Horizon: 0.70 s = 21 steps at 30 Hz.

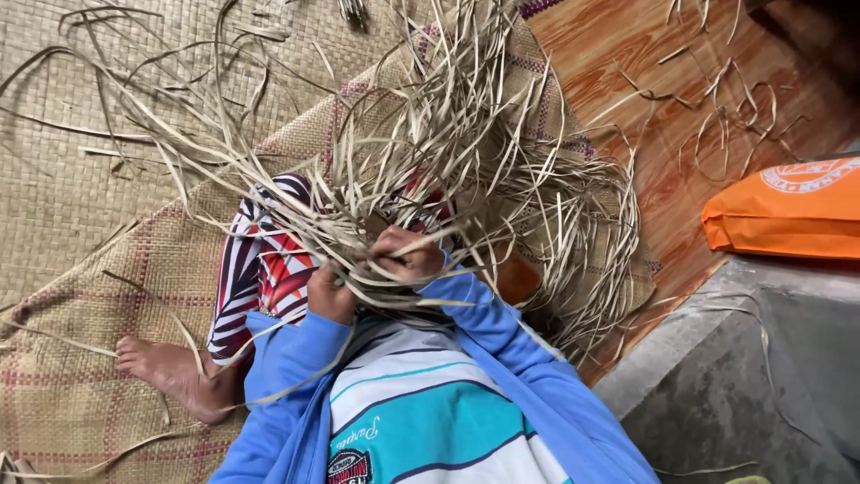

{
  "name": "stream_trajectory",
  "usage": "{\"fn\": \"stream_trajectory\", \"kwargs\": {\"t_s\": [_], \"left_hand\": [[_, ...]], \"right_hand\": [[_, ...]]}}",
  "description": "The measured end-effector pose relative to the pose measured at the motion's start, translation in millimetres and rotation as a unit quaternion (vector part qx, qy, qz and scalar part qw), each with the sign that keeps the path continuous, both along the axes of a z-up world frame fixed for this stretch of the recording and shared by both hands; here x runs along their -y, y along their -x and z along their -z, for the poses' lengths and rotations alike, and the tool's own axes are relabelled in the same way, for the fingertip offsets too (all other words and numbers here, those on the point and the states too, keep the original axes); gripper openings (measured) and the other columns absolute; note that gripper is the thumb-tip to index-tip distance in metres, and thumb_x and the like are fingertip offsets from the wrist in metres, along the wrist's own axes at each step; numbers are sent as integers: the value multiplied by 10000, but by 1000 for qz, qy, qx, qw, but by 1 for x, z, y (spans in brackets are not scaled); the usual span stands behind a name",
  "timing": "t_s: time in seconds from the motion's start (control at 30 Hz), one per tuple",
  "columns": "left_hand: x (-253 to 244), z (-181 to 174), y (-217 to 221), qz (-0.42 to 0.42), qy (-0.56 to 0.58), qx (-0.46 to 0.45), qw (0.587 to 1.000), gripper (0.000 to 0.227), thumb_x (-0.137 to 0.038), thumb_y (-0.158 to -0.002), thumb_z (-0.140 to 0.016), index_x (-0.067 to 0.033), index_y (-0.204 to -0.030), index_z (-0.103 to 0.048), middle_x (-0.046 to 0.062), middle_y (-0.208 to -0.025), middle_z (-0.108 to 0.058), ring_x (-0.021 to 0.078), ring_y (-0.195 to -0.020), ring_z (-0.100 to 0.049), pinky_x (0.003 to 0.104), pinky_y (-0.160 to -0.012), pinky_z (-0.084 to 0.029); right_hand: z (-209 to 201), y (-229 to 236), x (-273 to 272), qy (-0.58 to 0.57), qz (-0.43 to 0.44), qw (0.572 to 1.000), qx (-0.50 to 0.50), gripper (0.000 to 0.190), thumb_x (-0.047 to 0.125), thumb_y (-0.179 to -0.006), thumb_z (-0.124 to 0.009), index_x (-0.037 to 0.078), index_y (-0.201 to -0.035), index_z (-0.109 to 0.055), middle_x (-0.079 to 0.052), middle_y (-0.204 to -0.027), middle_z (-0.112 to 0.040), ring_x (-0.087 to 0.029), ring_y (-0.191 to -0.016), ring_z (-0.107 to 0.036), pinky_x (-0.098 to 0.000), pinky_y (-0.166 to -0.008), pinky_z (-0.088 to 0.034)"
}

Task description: Weaving dried plant fibers into a basket or mat structure by hand.

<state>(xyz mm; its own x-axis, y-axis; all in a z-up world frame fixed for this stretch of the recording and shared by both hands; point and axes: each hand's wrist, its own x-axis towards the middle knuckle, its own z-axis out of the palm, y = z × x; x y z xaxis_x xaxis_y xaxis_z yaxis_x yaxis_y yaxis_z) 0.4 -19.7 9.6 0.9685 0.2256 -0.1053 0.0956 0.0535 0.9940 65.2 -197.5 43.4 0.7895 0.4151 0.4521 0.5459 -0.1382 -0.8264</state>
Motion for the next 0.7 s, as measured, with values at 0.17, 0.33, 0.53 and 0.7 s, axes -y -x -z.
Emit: {"fn": "stream_trajectory", "kwargs": {"t_s": [0.17,0.33,0.53,0.7], "left_hand": [[-6,-14,-6,32,-197,112,974,132,-269,-906,-858,-163,-916,-779,9,-783,-726,253,-764,-671,367,-790,-487],[-9,12,3,35,-178,83,980,198,-383,-856,-890,-221,-913,-792,-37,-825,-742,214,-832,-670,347,-823,-453],[-8,32,9,40,-36,53,997,191,-294,-870,-892,-127,-914,-809,72,-873,-788,270,-834,-718,403,-879,-519],[-6,9,1,46,-82,78,993,213,-358,-881,-867,-161,-953,-833,59,-875,-802,285,-843,-752,344,-875,-527]], "right_hand": [[-17,-5,-8,-7,36,998,-52,68,147,-961,-772,154,-894,-762,-20,-831,-684,-198,-721,-708,-282,-715,-583],[-4,1,-11,-33,29,996,-74,57,114,-997,-730,78,-992,-774,-91,-864,-674,-249,-742,-702,-325,-713,-580],[-5,8,-7,-72,23,993,-92,22,76,-950,-784,71,-971,-787,-87,-857,-657,-221,-720,-680,-326,-694,-565],[1,8,-2,-94,17,989,-114,10,56,-950,-783,56,-957,-775,-100,-854,-663,-238,-745,-698,-344,-689,-557]]}}
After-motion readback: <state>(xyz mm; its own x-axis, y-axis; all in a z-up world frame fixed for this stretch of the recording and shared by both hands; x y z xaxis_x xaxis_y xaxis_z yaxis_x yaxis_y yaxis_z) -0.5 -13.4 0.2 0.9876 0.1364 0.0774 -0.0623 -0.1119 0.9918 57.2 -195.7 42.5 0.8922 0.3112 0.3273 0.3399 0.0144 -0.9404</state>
